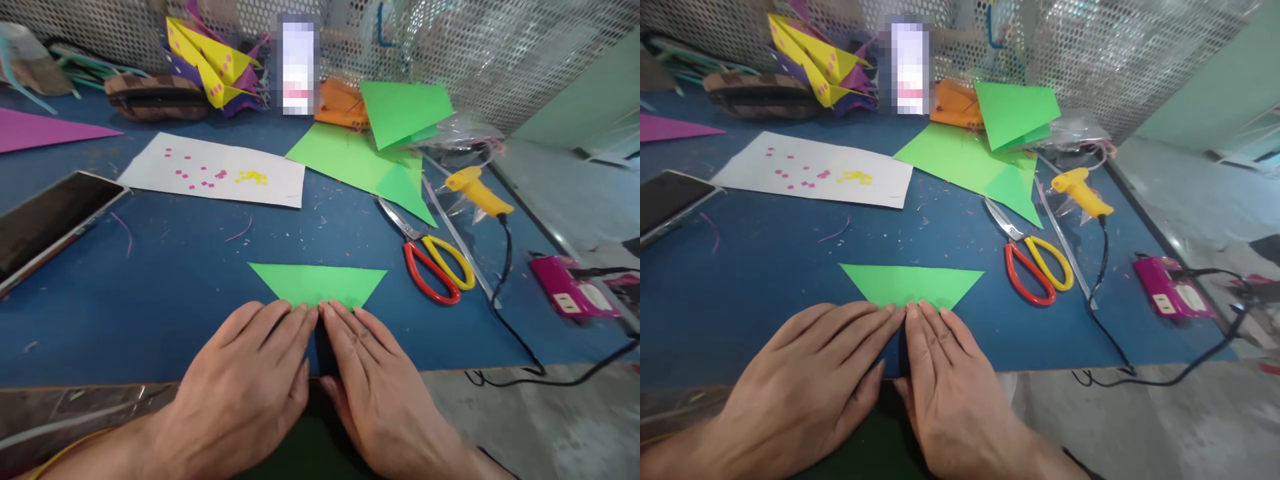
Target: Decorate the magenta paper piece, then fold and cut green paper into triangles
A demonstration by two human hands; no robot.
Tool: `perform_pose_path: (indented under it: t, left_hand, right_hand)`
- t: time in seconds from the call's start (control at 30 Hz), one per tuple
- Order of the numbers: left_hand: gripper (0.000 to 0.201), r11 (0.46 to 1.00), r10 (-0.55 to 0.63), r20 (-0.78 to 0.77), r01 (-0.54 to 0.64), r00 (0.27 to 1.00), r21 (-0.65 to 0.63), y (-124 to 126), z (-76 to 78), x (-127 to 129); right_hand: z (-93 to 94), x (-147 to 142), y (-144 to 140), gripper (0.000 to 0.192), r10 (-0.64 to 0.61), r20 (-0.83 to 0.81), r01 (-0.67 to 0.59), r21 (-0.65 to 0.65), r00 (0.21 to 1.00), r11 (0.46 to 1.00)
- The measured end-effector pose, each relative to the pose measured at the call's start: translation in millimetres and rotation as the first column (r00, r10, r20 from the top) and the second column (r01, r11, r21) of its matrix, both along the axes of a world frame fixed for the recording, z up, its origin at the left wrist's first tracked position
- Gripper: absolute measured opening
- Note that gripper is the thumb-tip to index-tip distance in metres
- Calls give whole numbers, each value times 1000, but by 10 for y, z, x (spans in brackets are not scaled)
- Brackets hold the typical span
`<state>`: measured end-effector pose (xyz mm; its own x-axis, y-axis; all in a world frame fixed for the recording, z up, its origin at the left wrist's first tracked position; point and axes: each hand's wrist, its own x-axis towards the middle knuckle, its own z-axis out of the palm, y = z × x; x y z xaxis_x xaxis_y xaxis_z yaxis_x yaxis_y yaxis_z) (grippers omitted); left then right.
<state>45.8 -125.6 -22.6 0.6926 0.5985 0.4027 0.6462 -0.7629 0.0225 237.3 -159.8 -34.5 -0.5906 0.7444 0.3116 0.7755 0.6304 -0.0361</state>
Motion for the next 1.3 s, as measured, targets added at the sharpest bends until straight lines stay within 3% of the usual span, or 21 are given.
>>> perform_pose_path:
  t: [0.27, 0.57, 0.93, 1.3]
  left_hand:
    - [35, 1000, -9, 17, 9, 1000, -5, -24, 1, -66]
    - [38, 1000, -8, -29, 9, 1000, 23, -93, 6, -149]
    - [41, 996, -1, -93, 9, 996, 84, -58, -29, 40]
    - [40, 993, -19, -41, 24, 999, 119, -35, -23, 20]
  right_hand:
    - [77, -20, 3, 50, 25, -3, -25, -23, 1000, 999]
    - [44, 80, -69, 46, -57, -67, 60, 37, 996, 998]
    - [37, 28, -64, 40, -99, -110, 110, 99, 989, 989]
    - [9, 69, -1, 29, -106, -39, 112, 189, 994, 975]
